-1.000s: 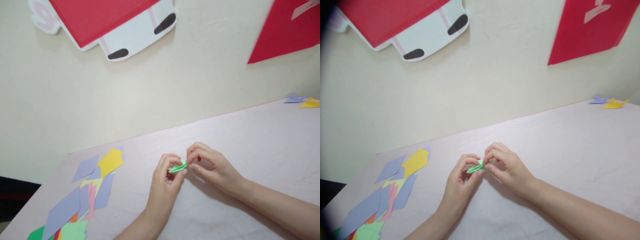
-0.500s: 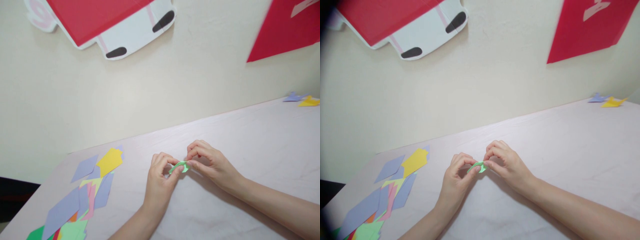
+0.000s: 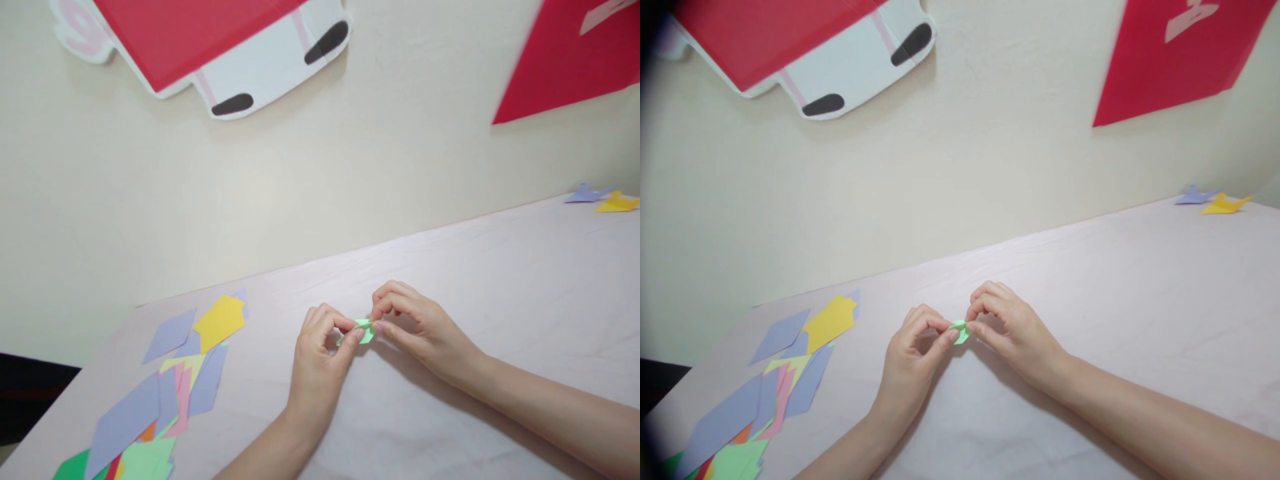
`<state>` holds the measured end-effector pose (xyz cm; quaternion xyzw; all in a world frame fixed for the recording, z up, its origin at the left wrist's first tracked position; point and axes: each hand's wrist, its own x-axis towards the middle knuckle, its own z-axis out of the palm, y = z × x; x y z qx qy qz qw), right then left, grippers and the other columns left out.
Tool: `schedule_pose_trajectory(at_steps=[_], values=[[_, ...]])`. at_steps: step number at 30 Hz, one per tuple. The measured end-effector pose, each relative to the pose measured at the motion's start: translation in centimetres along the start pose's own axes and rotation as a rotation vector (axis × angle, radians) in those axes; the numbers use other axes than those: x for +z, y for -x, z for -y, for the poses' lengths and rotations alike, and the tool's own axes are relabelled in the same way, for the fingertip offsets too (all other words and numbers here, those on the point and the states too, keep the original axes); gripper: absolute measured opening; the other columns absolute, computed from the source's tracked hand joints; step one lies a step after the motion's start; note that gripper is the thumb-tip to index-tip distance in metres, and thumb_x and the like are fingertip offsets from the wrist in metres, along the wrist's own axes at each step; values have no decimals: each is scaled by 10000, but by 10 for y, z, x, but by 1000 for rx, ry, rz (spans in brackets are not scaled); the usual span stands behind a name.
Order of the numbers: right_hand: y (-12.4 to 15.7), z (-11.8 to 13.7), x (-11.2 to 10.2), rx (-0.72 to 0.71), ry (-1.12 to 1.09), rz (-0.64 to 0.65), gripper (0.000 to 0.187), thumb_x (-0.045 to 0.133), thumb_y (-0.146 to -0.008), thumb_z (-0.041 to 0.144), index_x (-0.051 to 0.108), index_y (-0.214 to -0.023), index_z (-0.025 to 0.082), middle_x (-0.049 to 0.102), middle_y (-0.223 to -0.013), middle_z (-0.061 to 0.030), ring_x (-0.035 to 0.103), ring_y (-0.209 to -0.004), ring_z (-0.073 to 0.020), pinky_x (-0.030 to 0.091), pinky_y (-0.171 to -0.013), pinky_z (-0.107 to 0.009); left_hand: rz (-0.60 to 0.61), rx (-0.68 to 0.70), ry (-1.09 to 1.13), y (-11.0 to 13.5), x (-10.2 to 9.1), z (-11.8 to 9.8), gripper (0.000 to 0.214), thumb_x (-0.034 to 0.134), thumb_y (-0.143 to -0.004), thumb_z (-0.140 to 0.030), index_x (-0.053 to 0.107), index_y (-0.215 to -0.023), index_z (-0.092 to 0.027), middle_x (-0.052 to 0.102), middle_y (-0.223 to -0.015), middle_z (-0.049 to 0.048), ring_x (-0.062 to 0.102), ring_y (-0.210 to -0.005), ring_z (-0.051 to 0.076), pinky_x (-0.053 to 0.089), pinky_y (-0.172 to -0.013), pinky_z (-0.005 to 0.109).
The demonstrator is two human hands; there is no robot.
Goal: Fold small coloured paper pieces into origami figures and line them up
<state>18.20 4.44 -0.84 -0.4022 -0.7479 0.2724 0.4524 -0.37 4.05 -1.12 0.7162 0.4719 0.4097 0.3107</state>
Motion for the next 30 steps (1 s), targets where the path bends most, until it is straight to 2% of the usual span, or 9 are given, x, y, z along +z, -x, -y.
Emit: schedule_pose_trajectory(at_steps=[7, 11, 16, 23, 28, 30], values=[[1, -1, 2, 7, -36, 28, 92, 613, -910, 179, 615, -820, 199, 571, -845, -18, 541, -851, -177, 415, -763, -292, 20, 32, -20, 2, 1, -1, 136, 676, -873, -198, 628, -746, -210, 600, -755, -30, 514, -791, 167, 374, -725, 278], [3, 0, 2, -18, -27, 23, 102, 621, -905, 161, 626, -809, 196, 577, -822, -16, 533, -842, -179, 404, -753, -291, 59, 63, -90, 2, 1, -3, 61, 678, -874, -195, 665, -821, -222, 619, -760, -31, 515, -802, 175, 360, -748, 291], [3, 0, 0, -33, -13, 30, 101, 627, -900, 168, 632, -803, 196, 585, -815, -15, 530, -844, -180, 398, -756, -293, 54, 92, -135, 3, 0, -7, 136, 667, -881, -192, 628, -752, -210, 616, -744, -35, 514, -790, 170, 347, -749, 293], [-6, -7, -9, 165, -69, -98, 138, 563, -920, 225, 592, -786, 202, 564, -825, -14, 525, -771, -167, 399, -709, -288, -30, -70, 58, 0, -2, 4, 122, 629, -891, -230, 627, -769, -219, 585, -764, -37, 532, -772, 151, 383, -711, 258], [0, 4, 5, 256, -162, 95, 205, 601, -900, 329, 605, -743, 198, 578, -801, -18, 538, -804, -185, 399, -724, -299, -73, -81, 118, 2, 1, 2, 110, 627, -886, -230, 603, -780, -215, 580, -753, -38, 526, -743, 138, 387, -680, 234], [3, 9, 10, 252, -175, 103, 196, 638, -872, 332, 607, -735, 196, 571, -787, -13, 535, -812, -187, 394, -724, -297, -75, -57, 117, 3, 2, -2, 105, 625, -886, -217, 595, -786, -215, 583, -767, -36, 538, -755, 137, 397, -702, 234]])
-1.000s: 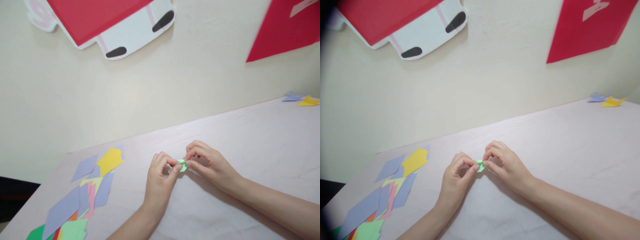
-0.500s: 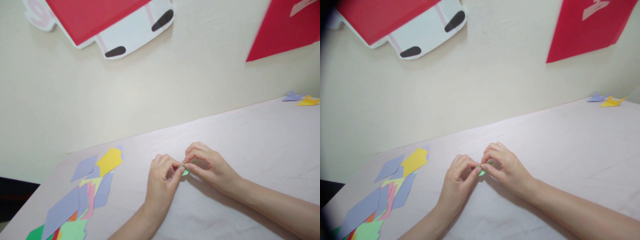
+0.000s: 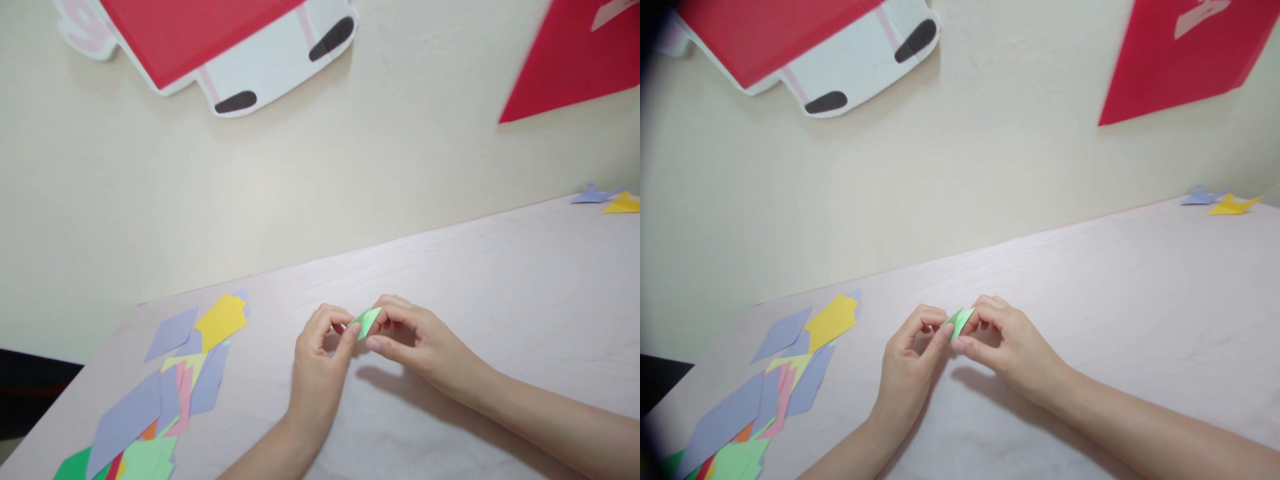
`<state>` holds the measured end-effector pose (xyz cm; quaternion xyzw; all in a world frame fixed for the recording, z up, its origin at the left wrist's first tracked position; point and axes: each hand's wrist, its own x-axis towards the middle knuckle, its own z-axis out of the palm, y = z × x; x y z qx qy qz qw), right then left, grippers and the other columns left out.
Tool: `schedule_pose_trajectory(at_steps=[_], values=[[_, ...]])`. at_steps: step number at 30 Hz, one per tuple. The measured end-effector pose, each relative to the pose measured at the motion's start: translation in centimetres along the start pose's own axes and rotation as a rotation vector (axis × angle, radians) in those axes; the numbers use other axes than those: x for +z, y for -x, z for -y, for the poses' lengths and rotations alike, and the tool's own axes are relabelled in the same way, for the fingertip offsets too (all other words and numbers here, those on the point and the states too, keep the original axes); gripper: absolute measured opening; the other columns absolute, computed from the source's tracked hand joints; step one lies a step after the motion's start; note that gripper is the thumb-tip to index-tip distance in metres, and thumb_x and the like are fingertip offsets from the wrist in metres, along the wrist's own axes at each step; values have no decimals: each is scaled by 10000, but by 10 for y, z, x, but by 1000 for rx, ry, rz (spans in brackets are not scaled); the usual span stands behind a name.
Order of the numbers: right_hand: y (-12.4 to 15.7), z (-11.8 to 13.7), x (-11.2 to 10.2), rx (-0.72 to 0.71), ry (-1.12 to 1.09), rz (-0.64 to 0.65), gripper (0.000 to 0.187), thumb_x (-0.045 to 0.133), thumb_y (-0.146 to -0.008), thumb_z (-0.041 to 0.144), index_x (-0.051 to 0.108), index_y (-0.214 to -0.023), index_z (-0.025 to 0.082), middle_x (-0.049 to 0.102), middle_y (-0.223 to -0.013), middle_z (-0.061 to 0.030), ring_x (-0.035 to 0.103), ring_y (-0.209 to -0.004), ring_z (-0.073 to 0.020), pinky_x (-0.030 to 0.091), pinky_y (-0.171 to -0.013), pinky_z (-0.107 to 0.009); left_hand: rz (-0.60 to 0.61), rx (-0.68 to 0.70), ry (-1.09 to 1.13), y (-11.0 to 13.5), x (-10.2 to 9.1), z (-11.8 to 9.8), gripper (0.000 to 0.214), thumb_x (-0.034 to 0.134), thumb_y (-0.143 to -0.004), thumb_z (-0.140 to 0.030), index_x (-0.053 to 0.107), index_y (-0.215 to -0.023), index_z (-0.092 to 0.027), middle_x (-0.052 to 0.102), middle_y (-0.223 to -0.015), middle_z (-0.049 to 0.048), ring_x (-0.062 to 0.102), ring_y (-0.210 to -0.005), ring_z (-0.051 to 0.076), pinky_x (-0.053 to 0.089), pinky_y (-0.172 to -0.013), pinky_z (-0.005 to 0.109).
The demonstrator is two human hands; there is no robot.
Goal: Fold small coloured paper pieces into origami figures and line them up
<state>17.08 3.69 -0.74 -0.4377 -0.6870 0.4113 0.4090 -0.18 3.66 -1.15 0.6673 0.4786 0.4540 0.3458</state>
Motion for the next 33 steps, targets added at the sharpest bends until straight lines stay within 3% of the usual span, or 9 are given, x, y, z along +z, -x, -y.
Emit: schedule_pose_trajectory(at_steps=[6, 11, 18, 24, 33], values=[[2, 2, 1, -29, -7, -51, 142, 575, -901, 224, 584, -762, 201, 564, -811, -8, 530, -804, -172, 401, -740, -295, 22, 35, 95, 2, 4, -5, 96, 623, -888, -201, 609, -794, -214, 637, -929, 1, 589, -908, 161, 432, -802, 254], [1, 1, -1, -72, 26, -70, 143, 557, -925, 241, 595, -793, 204, 564, -824, -16, 532, -824, -180, 405, -764, -305, 74, -72, 64, 2, 4, -3, 37, 630, -876, -221, 626, -843, -205, 630, -826, -4, 557, -792, 152, 423, -730, 241], [3, 1, -1, -88, 56, -52, 150, 560, -927, 258, 582, -787, 208, 569, -828, -18, 534, -825, -181, 411, -755, -303, 127, -157, 107, 1, 4, -3, 110, 642, -865, -284, 644, -812, -188, 617, -759, -7, 513, -717, 146, 408, -687, 242], [2, 1, 0, 35, -56, -104, 129, 618, -885, 324, 564, -855, 211, 564, -798, 2, 520, -726, -158, 426, -674, -276, 160, -201, 187, 1, 6, -5, 166, 665, -848, -313, 642, -762, -173, 620, -742, 7, 525, -724, 157, 407, -692, 255], [1, -1, -1, 114, -271, -51, 189, 635, -863, 358, 603, -784, 191, 592, -746, 0, 563, -725, -160, 447, -675, -269, 218, -217, 255, 1, 5, -2, 167, 651, -864, -327, 632, -794, -177, 608, -721, -4, 517, -705, 145, 406, -676, 242]])
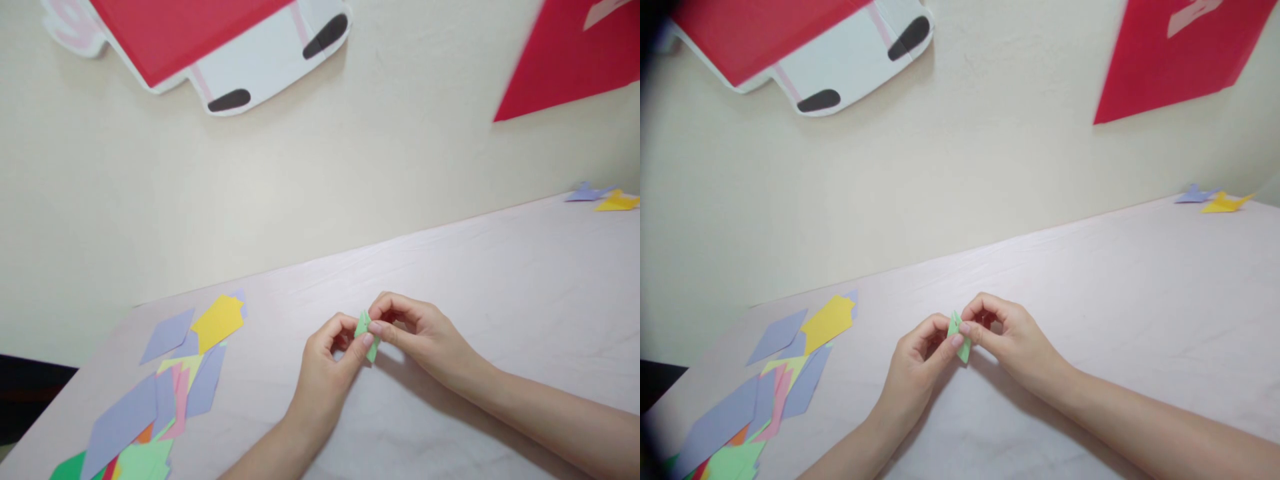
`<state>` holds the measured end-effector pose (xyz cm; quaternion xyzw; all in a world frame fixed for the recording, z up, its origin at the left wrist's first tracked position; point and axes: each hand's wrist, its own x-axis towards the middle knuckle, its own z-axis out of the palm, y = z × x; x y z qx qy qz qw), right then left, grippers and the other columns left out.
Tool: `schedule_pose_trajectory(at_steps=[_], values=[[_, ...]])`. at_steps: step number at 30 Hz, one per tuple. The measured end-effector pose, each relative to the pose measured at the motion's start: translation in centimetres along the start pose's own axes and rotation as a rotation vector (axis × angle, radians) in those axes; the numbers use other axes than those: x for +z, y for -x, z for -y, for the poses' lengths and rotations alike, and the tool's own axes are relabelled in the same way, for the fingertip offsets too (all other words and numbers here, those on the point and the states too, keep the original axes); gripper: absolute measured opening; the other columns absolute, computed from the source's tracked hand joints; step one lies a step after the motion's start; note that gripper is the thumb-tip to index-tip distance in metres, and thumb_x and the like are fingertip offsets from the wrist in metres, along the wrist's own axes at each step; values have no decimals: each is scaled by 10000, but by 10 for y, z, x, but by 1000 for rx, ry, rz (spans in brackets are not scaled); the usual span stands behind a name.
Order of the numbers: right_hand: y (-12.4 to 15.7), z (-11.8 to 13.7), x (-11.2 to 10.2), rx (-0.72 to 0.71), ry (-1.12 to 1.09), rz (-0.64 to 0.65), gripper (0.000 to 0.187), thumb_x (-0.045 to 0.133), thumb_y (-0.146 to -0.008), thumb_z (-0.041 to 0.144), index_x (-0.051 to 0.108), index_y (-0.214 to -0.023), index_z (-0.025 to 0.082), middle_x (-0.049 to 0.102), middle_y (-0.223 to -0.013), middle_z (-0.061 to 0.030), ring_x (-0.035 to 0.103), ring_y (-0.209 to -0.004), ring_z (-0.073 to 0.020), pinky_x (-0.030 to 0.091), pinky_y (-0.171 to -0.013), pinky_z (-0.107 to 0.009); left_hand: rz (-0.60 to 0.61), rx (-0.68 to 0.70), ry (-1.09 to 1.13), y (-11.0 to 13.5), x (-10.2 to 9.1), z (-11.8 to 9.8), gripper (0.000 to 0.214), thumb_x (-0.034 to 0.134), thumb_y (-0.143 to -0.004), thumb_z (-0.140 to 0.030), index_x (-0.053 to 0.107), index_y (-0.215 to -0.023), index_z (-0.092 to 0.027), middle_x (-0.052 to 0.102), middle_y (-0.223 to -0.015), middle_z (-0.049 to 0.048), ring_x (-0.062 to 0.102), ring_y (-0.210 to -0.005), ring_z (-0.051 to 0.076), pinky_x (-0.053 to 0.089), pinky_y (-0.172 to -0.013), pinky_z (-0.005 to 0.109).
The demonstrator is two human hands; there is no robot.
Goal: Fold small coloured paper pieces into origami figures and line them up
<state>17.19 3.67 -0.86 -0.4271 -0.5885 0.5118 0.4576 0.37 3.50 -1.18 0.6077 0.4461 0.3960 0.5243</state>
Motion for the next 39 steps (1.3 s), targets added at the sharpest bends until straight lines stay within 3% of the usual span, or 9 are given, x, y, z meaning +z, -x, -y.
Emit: schedule_pose_trajectory(at_steps=[10, 20, 32, 39], values=[[-1, 0, 1, -1, -3, -24, 251, 667, -827, 412, 591, -732, 193, 558, -681, 13, 512, -655, -140, 418, -614, -250, 0, 1, -69, 1, 1, 0, 180, 665, -843, -337, 665, -756, -179, 605, -715, -1, 510, -700, 150, 391, -671, 252], [-1, 4, 0, 38, -82, -2, 283, 672, -810, 455, 622, -727, 190, 605, -697, 0, 562, -679, -152, 469, -661, -266, 71, -45, 51, -4, -4, 0, 172, 679, -822, -328, 666, -760, -168, 618, -706, 6, 537, -671, 145, 414, -653, 245], [0, 0, 0, 28, -24, -12, 354, 593, -874, 483, 508, -684, 197, 472, -610, 45, 437, -588, -121, 365, -569, -239, 64, 14, -54, 2, 0, -4, 190, 633, -878, -317, 637, -737, -189, 600, -692, -17, 517, -658, 130, 402, -643, 234], [1, 0, 0, -30, 34, 51, 295, 613, -878, 450, 535, -746, 199, 527, -688, 19, 504, -655, -140, 408, -615, -249, 53, -13, -3, 0, 0, -2, 253, 648, -870, -372, 584, -715, -183, 556, -652, -29, 492, -630, 124, 390, -622, 230]])
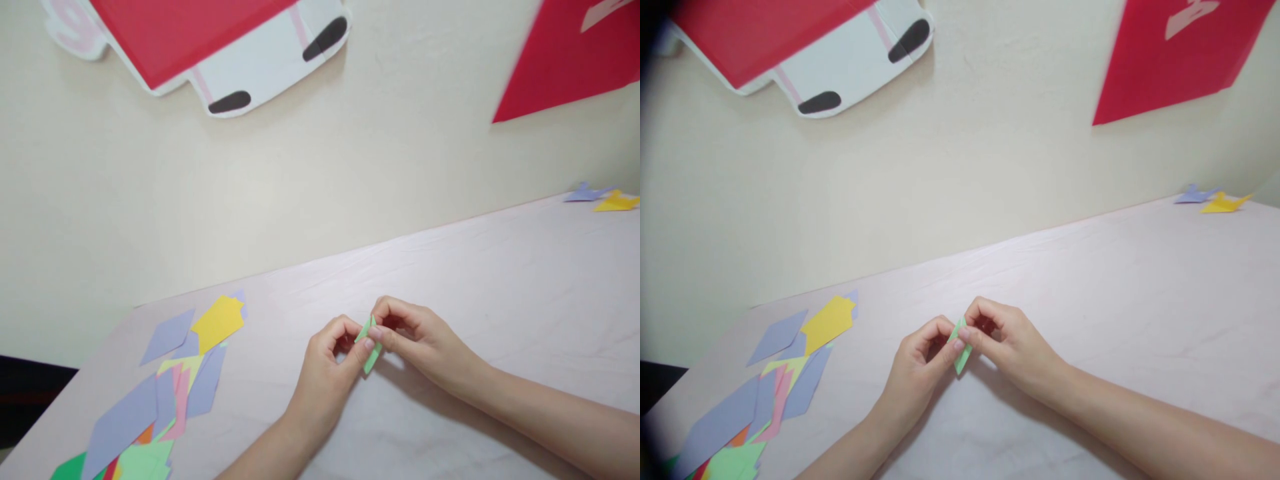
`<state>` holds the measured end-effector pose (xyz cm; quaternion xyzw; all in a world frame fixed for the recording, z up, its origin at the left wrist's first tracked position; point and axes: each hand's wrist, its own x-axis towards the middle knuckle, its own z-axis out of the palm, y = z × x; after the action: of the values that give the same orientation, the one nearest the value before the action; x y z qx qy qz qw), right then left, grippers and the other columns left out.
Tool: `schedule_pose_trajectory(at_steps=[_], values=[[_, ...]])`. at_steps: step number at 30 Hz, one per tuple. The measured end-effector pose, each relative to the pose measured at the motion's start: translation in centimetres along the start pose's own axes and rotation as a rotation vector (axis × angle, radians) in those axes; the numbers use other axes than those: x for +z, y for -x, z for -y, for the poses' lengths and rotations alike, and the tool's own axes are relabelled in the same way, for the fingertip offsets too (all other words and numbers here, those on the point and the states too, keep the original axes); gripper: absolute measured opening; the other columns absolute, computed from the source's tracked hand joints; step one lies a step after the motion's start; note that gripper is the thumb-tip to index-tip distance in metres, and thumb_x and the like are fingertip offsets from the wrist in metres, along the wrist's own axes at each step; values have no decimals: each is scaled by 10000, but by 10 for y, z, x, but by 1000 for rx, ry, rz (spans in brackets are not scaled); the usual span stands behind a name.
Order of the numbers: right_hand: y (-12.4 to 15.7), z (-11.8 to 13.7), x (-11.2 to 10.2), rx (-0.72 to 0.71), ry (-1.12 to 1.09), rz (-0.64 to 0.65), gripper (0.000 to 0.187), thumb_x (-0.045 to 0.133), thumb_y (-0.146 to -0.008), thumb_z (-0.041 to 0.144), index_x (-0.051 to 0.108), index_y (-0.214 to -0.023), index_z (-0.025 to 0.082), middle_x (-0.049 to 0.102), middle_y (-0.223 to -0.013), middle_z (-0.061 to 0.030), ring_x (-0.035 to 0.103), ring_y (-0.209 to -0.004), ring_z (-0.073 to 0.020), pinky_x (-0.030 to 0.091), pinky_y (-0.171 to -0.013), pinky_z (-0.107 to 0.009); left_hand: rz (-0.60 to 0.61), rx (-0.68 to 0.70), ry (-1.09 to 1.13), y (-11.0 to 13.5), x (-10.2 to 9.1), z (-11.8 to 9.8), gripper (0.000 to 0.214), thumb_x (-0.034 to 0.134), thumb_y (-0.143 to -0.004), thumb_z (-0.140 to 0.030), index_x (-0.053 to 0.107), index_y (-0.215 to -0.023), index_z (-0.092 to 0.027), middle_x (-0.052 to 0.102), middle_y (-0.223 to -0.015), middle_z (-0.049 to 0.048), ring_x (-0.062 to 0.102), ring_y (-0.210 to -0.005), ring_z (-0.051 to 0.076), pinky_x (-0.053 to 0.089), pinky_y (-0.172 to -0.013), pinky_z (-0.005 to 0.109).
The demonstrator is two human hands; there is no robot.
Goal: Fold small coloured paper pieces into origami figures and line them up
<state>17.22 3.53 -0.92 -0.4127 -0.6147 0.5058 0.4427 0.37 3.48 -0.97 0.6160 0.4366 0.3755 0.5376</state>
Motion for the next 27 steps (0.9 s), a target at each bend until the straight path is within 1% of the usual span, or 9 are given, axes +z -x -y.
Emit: schedule_pose_trajectory(at_steps=[4, 10, 13, 15, 20, 27], values=[[1, 2, -1, 0, 4, 7, 283, 581, -891, 414, 547, -714, 196, 529, -681, 13, 510, -669, -150, 406, -636, -257, 6, 13, -29, 0, -1, 0, 232, 652, -863, -344, 589, -713, -179, 558, -671, -23, 488, -656, 130, 388, -643, 237], [0, 5, -2, 10, 47, 19, 323, 487, -935, 414, 536, -702, 196, 508, -667, 15, 482, -648, -146, 390, -629, -258, 34, 7, -22, 1, -1, 0, 203, 645, -870, -318, 596, -730, -180, 560, -693, -24, 492, -673, 128, 386, -654, 233], [0, 4, -2, 0, 33, 34, 290, 532, -918, 434, 544, -751, 197, 542, -698, 7, 511, -663, -151, 407, -630, -260, 20, -3, 12, 0, -1, 1, 225, 642, -876, -354, 593, -743, -179, 559, -678, -23, 492, -661, 131, 389, -649, 240], [1, 2, -1, -5, 35, 26, 274, 559, -910, 423, 536, -757, 197, 539, -699, 9, 511, -660, -148, 406, -621, -256, 7, -3, 25, -2, -2, 3, 229, 649, -872, -363, 601, -749, -176, 566, -682, -18, 497, -668, 137, 392, -657, 248], [1, -1, -1, -23, 45, 8, 212, 559, -917, 359, 530, -785, 196, 487, -675, 35, 454, -617, -122, 365, -572, -235, -20, 52, 13, -5, -4, 7, 168, 673, -849, -313, 657, -764, -168, 601, -752, 7, 522, -731, 156, 392, -688, 263], [0, -3, -3, -24, 82, 5, 162, 554, -915, 317, 553, -813, 192, 505, -680, 34, 447, -589, -109, 352, -545, -230, -90, 61, 70, -5, -6, 7, 126, 705, -815, -272, 681, -741, -173, 610, -762, 7, 536, -745, 154, 389, -698, 263]])
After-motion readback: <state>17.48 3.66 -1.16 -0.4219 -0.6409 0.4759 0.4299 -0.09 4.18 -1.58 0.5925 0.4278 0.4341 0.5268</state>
